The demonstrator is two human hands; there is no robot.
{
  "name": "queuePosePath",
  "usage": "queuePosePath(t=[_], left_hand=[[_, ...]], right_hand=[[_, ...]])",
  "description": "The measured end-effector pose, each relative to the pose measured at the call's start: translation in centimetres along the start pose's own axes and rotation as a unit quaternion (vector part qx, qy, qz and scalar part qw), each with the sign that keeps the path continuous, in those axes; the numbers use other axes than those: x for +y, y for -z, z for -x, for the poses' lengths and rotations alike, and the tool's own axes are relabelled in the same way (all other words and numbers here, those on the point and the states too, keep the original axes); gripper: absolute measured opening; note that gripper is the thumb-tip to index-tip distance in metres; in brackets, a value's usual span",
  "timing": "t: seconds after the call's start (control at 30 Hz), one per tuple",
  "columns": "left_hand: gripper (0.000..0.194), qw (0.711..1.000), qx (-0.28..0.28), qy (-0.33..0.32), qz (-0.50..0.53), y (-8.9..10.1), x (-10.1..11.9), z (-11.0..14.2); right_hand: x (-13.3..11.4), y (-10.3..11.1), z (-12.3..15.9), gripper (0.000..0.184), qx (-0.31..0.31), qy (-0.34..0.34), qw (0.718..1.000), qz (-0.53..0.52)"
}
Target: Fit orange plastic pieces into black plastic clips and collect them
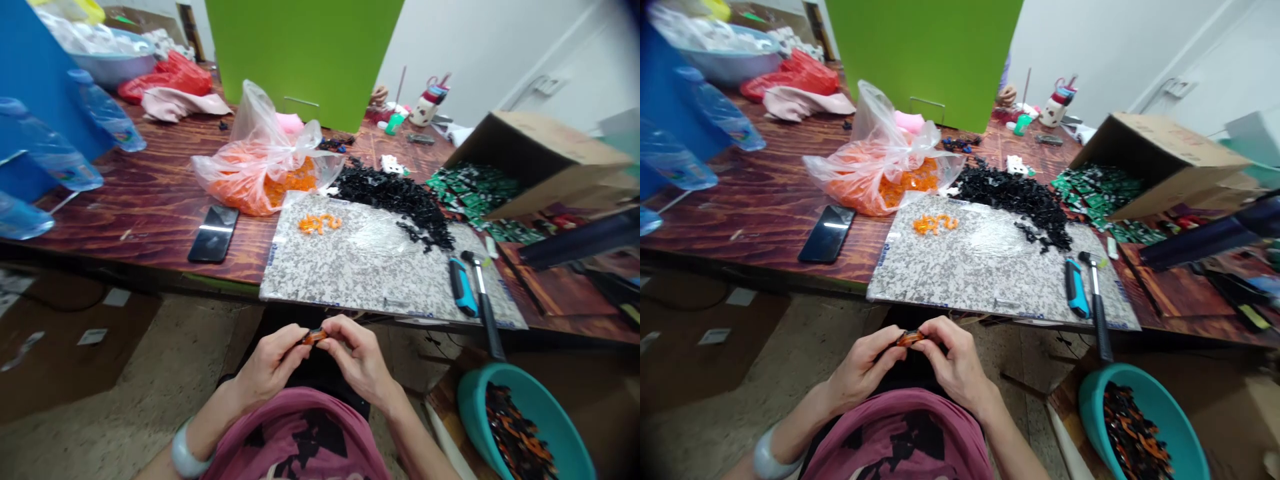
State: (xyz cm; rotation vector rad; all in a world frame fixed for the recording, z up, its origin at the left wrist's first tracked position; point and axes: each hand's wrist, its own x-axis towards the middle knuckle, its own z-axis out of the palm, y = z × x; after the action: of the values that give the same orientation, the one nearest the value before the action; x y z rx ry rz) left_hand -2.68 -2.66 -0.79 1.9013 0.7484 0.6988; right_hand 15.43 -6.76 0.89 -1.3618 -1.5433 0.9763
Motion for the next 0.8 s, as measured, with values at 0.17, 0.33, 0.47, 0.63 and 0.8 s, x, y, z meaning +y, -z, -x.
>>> queuePosePath(t=[0.17, 0.33, 0.47, 0.63, 0.8], left_hand=[[0.019, 0.993, -0.004, 0.086, 0.08, -0.5, -1.1, -0.1], [0.024, 0.943, 0.042, 0.21, 0.254, -0.7, -3.3, -1.2], [0.028, 0.905, 0.076, 0.244, 0.341, -0.2, -4.2, -1.4], [0.029, 0.888, 0.069, 0.228, 0.394, 0.2, -4.4, -1.5], [0.031, 0.888, 0.086, 0.23, 0.389, 0.2, -4.7, -1.8]], right_hand=[[-0.3, 1.9, -1.4, 0.018, -0.037, 0.019, 0.998, 0.05], [1.4, 12.8, -4.7, 0.025, 0.216, -0.132, 0.909, 0.33], [3.8, 22.7, -5.0, 0.033, 0.337, -0.25, 0.81, 0.41], [7.4, 27.4, -3.5, 0.028, 0.299, -0.396, 0.746, 0.445], [8.3, 27.1, -3.3, 0.037, 0.255, -0.355, 0.757, 0.486]])
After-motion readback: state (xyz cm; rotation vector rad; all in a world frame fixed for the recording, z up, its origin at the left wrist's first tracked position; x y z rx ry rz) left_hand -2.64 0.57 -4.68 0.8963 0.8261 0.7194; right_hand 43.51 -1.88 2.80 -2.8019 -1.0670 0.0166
